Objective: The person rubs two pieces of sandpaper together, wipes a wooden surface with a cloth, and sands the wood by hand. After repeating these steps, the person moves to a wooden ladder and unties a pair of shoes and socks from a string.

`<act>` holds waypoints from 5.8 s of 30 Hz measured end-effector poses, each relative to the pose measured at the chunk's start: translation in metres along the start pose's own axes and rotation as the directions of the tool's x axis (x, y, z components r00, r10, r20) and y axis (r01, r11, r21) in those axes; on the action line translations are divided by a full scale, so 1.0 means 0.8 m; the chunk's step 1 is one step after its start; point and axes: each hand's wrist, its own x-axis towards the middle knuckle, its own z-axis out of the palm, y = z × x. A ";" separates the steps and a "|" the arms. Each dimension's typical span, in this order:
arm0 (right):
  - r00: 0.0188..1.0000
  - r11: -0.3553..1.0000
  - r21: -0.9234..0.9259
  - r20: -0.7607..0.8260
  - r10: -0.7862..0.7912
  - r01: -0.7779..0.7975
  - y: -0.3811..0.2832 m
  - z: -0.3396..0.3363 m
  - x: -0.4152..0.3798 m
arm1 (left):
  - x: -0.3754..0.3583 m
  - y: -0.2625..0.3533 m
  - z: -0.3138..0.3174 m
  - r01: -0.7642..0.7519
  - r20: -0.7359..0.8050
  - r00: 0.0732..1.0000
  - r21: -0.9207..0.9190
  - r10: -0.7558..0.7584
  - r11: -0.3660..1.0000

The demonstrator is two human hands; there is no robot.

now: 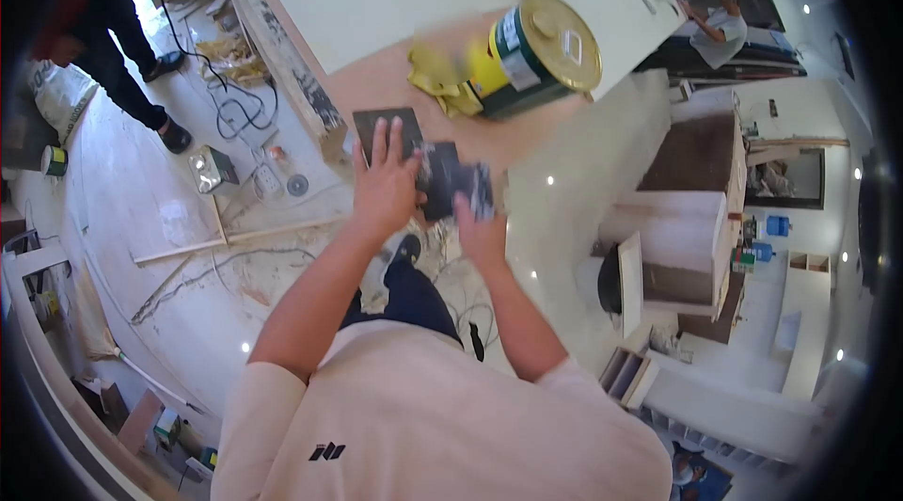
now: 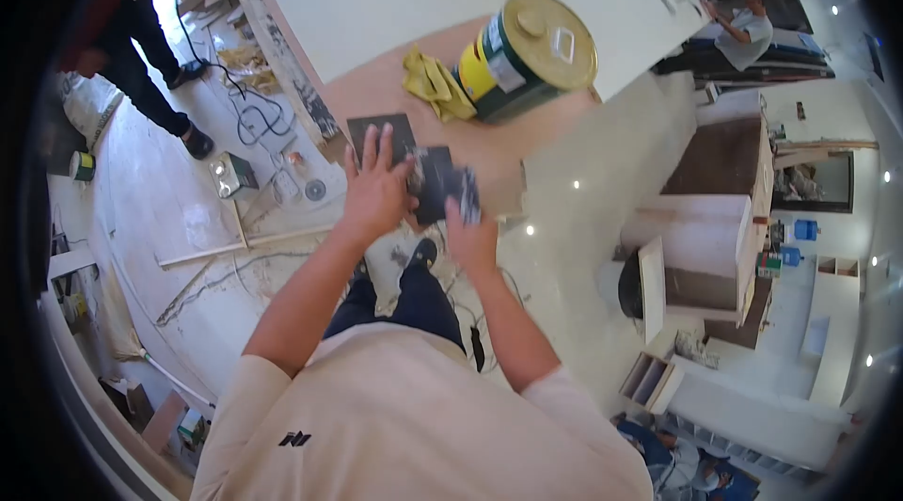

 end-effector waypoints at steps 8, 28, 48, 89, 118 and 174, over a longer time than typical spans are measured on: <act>0.971 0.984 0.100 -0.206 -0.125 0.148 0.017 0.026 0.009 | 0.010 0.000 -0.007 -0.026 -0.040 0.999 0.036 0.028 0.999; 0.900 0.757 -0.489 0.184 -0.395 0.433 -0.010 0.024 -0.008 | -0.005 -0.002 0.009 -0.061 -0.037 0.997 0.072 0.064 0.996; 0.996 0.999 0.041 -0.088 0.034 -0.031 0.000 0.011 0.000 | 0.001 0.002 0.006 -0.070 -0.050 0.996 0.052 0.072 0.996; 0.990 0.991 -0.026 -0.038 -0.135 0.134 -0.008 0.019 0.036 | -0.004 0.003 0.003 -0.016 -0.005 1.000 0.047 0.016 0.999; 0.915 0.942 0.053 -0.260 -0.308 0.332 0.062 -0.006 0.056 | 0.005 0.021 -0.005 0.052 -0.020 0.999 0.111 -0.050 0.992; 0.926 0.924 -0.107 -0.052 -0.373 0.366 -0.023 -0.039 0.065 | -0.012 0.003 0.010 0.095 -0.045 0.995 0.092 -0.092 0.991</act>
